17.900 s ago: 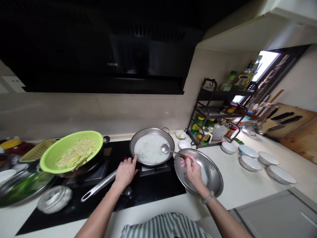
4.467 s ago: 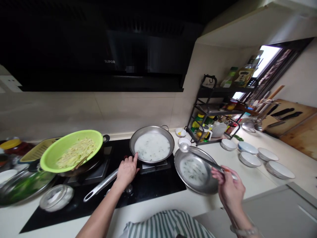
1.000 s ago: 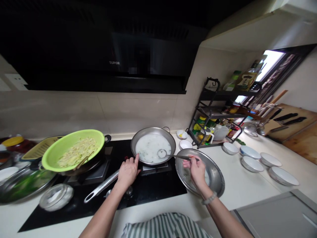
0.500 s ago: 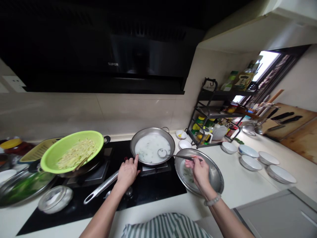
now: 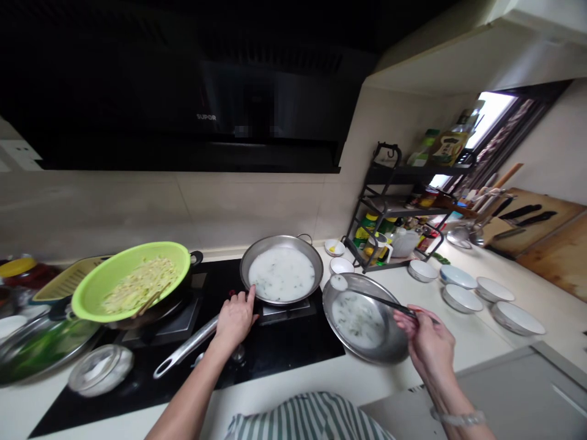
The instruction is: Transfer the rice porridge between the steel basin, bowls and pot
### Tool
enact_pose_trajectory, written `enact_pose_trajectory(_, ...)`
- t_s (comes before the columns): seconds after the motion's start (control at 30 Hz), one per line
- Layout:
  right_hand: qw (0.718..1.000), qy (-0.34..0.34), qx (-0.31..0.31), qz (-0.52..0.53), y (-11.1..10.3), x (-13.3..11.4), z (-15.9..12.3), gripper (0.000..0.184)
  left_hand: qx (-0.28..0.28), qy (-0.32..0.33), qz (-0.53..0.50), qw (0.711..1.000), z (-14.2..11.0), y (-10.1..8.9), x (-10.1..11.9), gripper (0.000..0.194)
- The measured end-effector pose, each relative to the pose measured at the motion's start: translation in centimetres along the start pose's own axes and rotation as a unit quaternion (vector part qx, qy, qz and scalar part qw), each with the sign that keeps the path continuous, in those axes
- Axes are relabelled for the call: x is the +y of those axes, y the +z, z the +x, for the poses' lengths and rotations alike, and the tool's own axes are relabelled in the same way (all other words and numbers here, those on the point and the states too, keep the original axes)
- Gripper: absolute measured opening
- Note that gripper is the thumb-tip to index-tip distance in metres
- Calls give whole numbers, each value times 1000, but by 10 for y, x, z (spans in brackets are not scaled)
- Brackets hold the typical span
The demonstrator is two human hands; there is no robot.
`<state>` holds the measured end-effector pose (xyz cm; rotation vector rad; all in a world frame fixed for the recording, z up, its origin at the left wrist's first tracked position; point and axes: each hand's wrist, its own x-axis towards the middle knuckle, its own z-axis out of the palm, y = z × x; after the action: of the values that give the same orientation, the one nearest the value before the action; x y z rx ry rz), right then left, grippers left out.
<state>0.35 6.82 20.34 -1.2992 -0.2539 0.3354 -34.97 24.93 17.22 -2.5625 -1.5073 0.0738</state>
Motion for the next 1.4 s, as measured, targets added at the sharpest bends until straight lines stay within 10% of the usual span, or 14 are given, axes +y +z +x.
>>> enact_pose_trajectory(0.3,972,-114,-32,-201,-55,45,-9,43,2,2,2,1000,0,1,0,68)
enact_pose_trajectory(0.53,839,-367,-220,-335,-83,73,-28,29,0,0,5,1000,1,4,-1,68)
enact_pose_trajectory(0.6,840,-357,-225,-340,-82,70,-29,28,2,-2,4,1000,1,4,-1,68)
enact_pose_trajectory(0.77,968,-151,-43,-193,-54,43,-20,34,7,2,4,1000,0,3,0,69)
enact_pose_trajectory(0.87,996,-71,2,-53,-25,24,-17,29,5,3,8,1000,0,2,0,68)
enact_pose_trajectory(1.17,960,-138,-212,-117,64,12,-43,32,10,2,16,1000,0,1,1,68)
enact_pose_trajectory(1.4,919,-174,-296,-191,94,42,-43,32,19,2,15,1000,0,2,1,69)
